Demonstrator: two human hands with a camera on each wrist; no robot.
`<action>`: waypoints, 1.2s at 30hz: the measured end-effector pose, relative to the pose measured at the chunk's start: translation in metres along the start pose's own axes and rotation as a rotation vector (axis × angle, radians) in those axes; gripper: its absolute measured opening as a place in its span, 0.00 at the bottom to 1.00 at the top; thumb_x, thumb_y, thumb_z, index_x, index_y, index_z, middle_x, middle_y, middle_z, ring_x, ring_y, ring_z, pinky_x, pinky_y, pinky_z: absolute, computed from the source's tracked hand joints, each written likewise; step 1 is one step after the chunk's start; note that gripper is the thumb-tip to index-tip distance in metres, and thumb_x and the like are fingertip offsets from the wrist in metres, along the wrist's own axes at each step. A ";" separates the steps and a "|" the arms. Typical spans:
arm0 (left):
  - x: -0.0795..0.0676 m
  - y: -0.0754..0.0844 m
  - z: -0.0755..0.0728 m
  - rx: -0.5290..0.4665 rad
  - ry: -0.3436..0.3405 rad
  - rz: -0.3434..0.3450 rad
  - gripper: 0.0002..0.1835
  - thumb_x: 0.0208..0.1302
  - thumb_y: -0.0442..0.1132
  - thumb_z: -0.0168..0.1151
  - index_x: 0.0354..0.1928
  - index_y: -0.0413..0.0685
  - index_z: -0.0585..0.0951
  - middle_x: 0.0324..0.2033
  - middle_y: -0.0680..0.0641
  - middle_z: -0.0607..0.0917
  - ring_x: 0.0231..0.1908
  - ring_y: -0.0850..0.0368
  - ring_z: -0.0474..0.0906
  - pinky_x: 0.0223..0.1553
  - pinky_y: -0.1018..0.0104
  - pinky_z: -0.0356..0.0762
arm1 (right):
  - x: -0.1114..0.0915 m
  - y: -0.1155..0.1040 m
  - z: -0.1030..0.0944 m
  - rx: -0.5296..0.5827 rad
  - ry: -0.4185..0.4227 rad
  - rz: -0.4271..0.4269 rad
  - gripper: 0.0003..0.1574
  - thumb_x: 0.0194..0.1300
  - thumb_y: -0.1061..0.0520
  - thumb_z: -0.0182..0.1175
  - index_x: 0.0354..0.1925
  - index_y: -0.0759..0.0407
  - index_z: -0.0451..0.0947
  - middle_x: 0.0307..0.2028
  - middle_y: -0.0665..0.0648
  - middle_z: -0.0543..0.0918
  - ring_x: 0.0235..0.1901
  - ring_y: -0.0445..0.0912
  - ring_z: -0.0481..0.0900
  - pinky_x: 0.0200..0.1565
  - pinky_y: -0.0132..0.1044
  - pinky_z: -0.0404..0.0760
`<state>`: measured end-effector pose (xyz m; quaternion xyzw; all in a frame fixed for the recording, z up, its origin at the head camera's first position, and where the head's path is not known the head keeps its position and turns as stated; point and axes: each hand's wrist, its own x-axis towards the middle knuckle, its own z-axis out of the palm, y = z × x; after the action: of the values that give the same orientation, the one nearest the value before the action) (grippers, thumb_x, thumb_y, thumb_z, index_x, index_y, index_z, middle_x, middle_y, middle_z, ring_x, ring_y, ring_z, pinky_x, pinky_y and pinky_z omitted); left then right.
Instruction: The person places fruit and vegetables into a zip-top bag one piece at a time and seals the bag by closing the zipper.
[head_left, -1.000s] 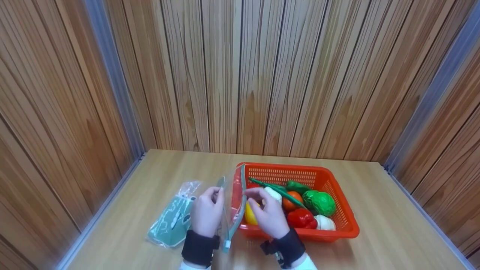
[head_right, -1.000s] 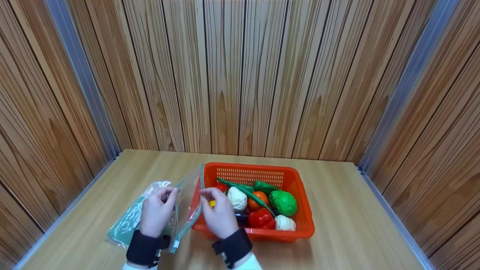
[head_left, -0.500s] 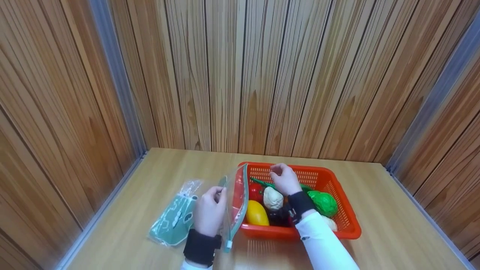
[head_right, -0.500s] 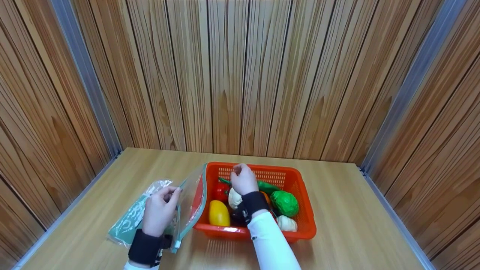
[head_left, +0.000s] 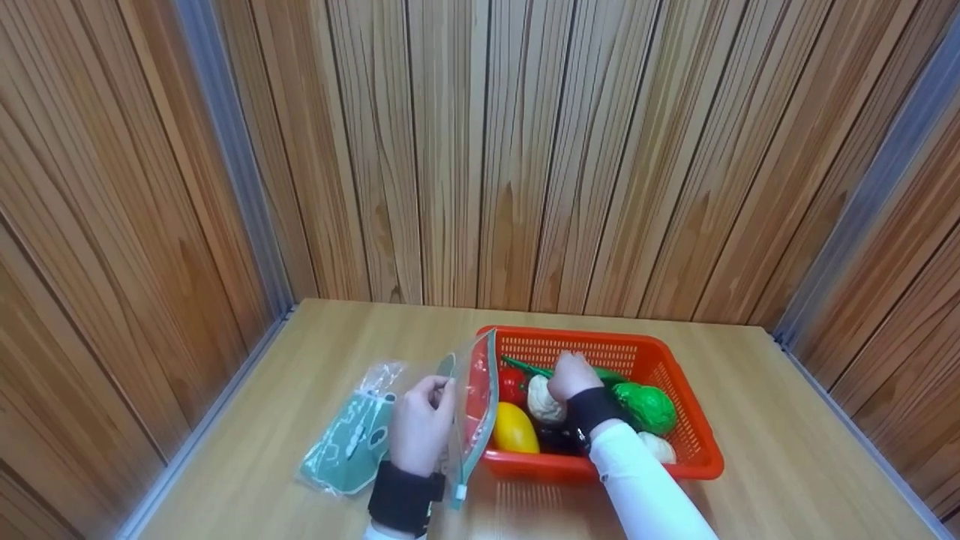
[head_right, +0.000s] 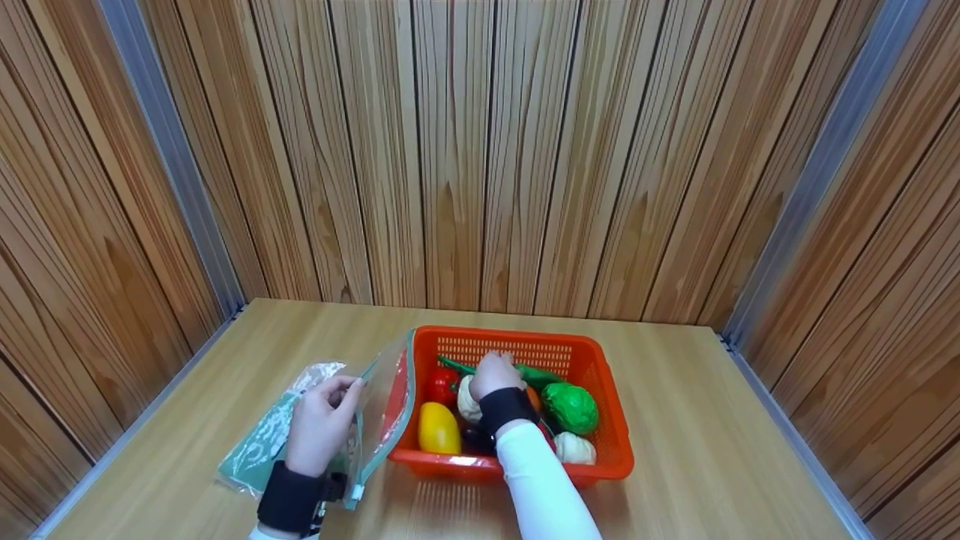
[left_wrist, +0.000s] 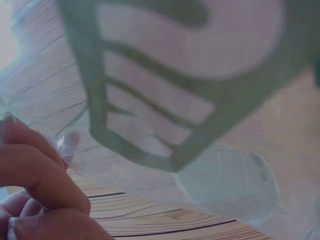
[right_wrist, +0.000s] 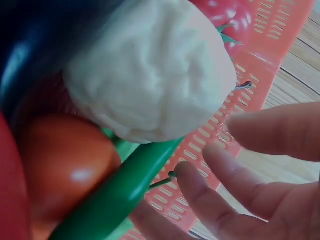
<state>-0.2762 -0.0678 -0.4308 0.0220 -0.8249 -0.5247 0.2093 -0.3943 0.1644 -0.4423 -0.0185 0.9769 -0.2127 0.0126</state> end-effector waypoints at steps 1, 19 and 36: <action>0.000 0.000 0.000 0.002 -0.001 -0.001 0.10 0.72 0.40 0.64 0.44 0.41 0.87 0.23 0.49 0.85 0.22 0.61 0.77 0.29 0.76 0.76 | -0.001 -0.001 0.000 -0.014 0.004 0.001 0.35 0.63 0.66 0.58 0.68 0.74 0.68 0.67 0.77 0.72 0.70 0.69 0.69 0.69 0.62 0.71; 0.001 0.001 0.000 -0.018 0.001 -0.010 0.09 0.72 0.39 0.64 0.43 0.40 0.87 0.21 0.49 0.82 0.21 0.59 0.73 0.26 0.75 0.72 | -0.007 -0.004 -0.007 0.083 0.144 -0.065 0.20 0.64 0.70 0.55 0.54 0.66 0.78 0.50 0.67 0.86 0.51 0.62 0.84 0.57 0.57 0.81; 0.001 0.002 0.001 -0.006 -0.014 -0.033 0.10 0.73 0.41 0.63 0.46 0.41 0.87 0.24 0.49 0.84 0.23 0.60 0.77 0.29 0.75 0.75 | -0.096 -0.004 -0.057 0.460 0.456 -0.340 0.16 0.69 0.67 0.63 0.54 0.57 0.84 0.46 0.56 0.89 0.43 0.49 0.83 0.53 0.48 0.84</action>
<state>-0.2769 -0.0663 -0.4294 0.0315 -0.8242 -0.5308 0.1948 -0.3004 0.1889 -0.3871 -0.1291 0.8641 -0.4245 -0.2374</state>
